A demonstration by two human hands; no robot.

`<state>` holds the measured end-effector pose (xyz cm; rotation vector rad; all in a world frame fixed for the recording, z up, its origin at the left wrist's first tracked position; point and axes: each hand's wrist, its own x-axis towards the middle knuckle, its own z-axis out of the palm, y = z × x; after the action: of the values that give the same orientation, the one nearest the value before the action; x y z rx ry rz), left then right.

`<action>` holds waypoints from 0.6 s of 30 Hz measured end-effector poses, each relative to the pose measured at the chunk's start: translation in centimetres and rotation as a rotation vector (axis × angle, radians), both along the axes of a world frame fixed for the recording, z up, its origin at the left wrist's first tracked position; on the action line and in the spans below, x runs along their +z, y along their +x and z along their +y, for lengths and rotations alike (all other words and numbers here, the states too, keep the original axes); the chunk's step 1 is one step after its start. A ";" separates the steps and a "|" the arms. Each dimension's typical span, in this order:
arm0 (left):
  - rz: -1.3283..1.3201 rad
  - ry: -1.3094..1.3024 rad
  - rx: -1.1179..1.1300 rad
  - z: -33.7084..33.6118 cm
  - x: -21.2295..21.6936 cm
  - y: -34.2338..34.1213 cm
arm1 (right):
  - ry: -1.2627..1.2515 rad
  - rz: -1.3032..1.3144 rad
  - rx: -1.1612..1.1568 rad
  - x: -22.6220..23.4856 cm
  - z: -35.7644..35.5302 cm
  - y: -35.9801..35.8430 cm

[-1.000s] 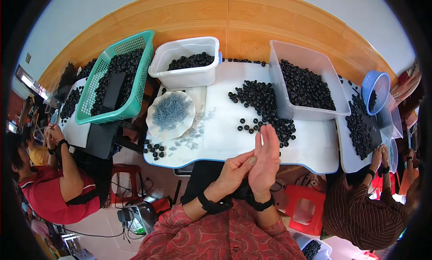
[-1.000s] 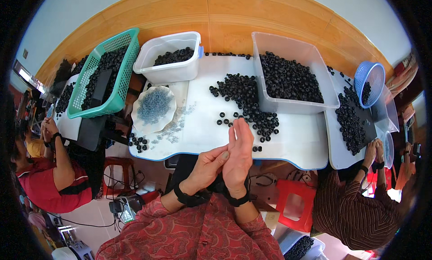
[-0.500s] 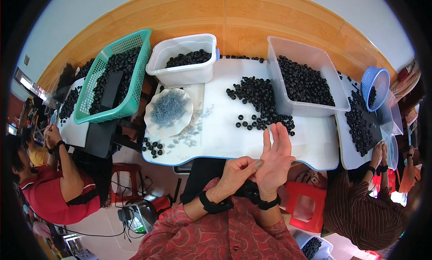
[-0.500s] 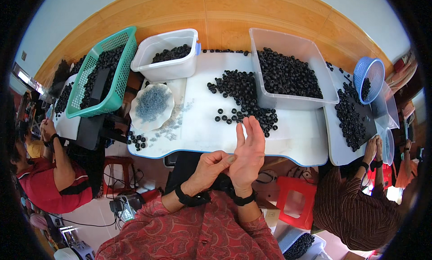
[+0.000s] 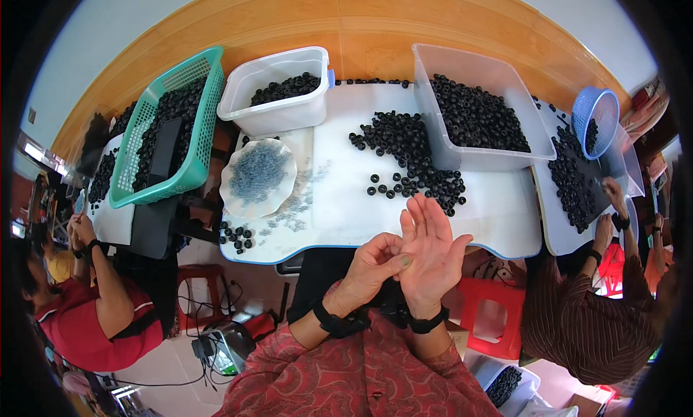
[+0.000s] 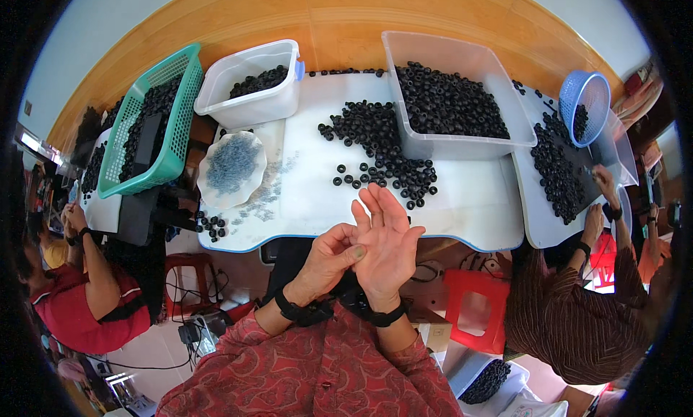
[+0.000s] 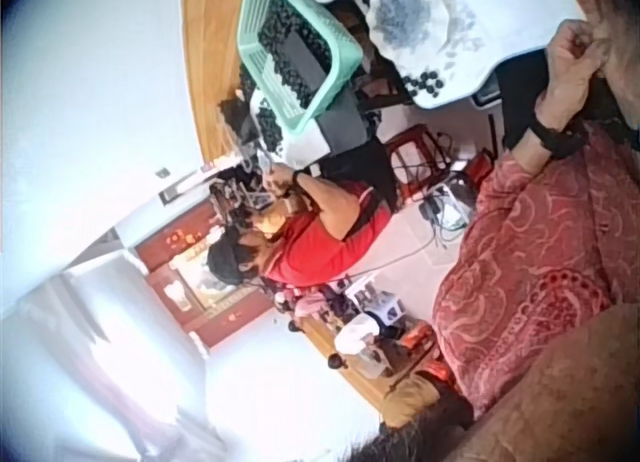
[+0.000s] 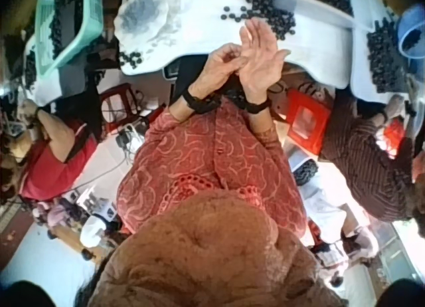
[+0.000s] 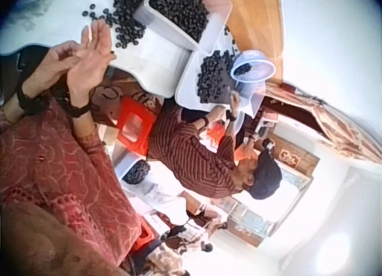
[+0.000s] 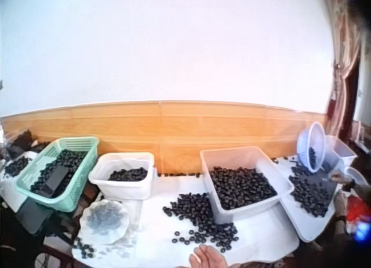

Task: Sorting and inspecting small black plastic components at a work table.

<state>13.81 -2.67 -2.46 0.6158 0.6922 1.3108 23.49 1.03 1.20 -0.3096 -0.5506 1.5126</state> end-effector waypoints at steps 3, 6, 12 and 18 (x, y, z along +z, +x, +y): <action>0.008 -0.106 -0.083 -0.4 0.2 -0.3 | 0.020 0.015 0.030 -0.2 -0.1 0.2; -0.030 -0.115 -0.103 -0.8 0.0 -0.4 | 0.069 -0.004 0.059 -0.8 -0.5 0.3; 0.191 0.036 0.064 -0.8 -1.5 0.7 | 0.057 -0.232 0.002 -2.2 -1.0 0.8; 0.298 0.080 -0.098 -0.6 -1.5 0.5 | 0.011 -0.269 -0.035 -2.5 -1.6 1.3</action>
<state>14.33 -3.23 -4.01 0.9108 0.8436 1.1715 24.78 -0.53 -1.28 -0.5161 -0.7617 1.4422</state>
